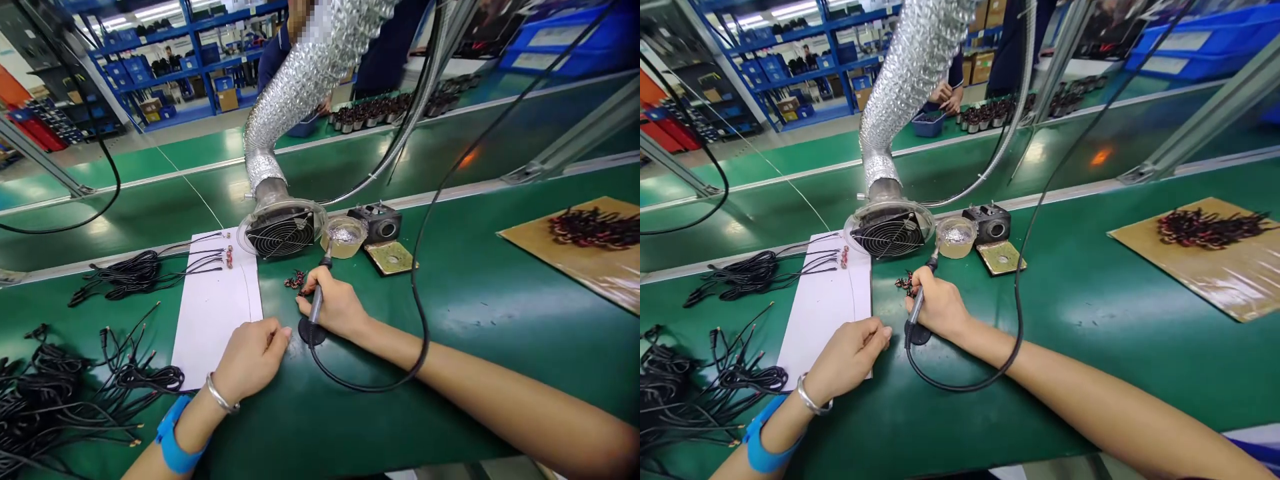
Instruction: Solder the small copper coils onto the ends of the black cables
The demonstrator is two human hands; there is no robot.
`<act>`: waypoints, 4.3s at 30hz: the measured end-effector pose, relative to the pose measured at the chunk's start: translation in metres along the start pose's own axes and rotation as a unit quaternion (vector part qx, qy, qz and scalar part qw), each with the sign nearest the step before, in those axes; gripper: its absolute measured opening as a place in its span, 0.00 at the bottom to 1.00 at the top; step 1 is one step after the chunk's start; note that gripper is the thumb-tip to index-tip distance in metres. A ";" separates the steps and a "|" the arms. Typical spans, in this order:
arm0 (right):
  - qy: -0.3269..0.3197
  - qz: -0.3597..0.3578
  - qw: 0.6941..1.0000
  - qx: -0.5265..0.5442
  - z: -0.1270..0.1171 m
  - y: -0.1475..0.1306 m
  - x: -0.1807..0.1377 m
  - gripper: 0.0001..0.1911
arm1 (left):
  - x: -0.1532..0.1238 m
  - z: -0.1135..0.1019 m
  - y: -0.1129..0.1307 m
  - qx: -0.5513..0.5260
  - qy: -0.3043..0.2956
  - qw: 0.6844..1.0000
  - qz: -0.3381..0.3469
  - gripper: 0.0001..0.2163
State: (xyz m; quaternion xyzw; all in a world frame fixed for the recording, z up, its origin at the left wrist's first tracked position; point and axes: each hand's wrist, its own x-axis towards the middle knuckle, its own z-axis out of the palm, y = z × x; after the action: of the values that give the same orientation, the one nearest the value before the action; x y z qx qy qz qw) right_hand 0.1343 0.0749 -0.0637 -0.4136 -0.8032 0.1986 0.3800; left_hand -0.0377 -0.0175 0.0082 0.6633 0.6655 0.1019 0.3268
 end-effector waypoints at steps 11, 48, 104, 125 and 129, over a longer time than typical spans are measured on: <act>-0.063 -0.053 0.995 0.050 -0.029 -0.004 -0.051 0.11 | -0.003 0.026 0.014 0.033 -0.007 0.998 0.044 0.15; -0.040 -0.044 0.983 0.171 -0.042 -0.011 -0.043 0.12 | 0.008 0.030 0.028 -0.091 -0.014 0.995 -0.040 0.11; -0.084 -0.156 0.965 0.191 -0.042 0.001 -0.020 0.18 | 0.023 0.023 0.026 -0.078 0.029 0.996 0.006 0.10; -0.071 -0.181 0.966 0.168 -0.047 0.004 -0.016 0.18 | 0.010 0.019 0.017 0.042 0.071 0.995 0.050 0.08; -0.089 -0.237 0.967 0.040 -0.051 0.003 -0.013 0.13 | 0.015 0.023 0.013 0.130 0.116 0.972 0.157 0.09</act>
State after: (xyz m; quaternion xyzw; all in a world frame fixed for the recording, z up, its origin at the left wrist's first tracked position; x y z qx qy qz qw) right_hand 0.1803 0.0662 -0.0396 -0.1764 -0.9002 0.1711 0.3593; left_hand -0.0129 -0.0091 -0.0068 0.7795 0.5944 0.1411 0.1385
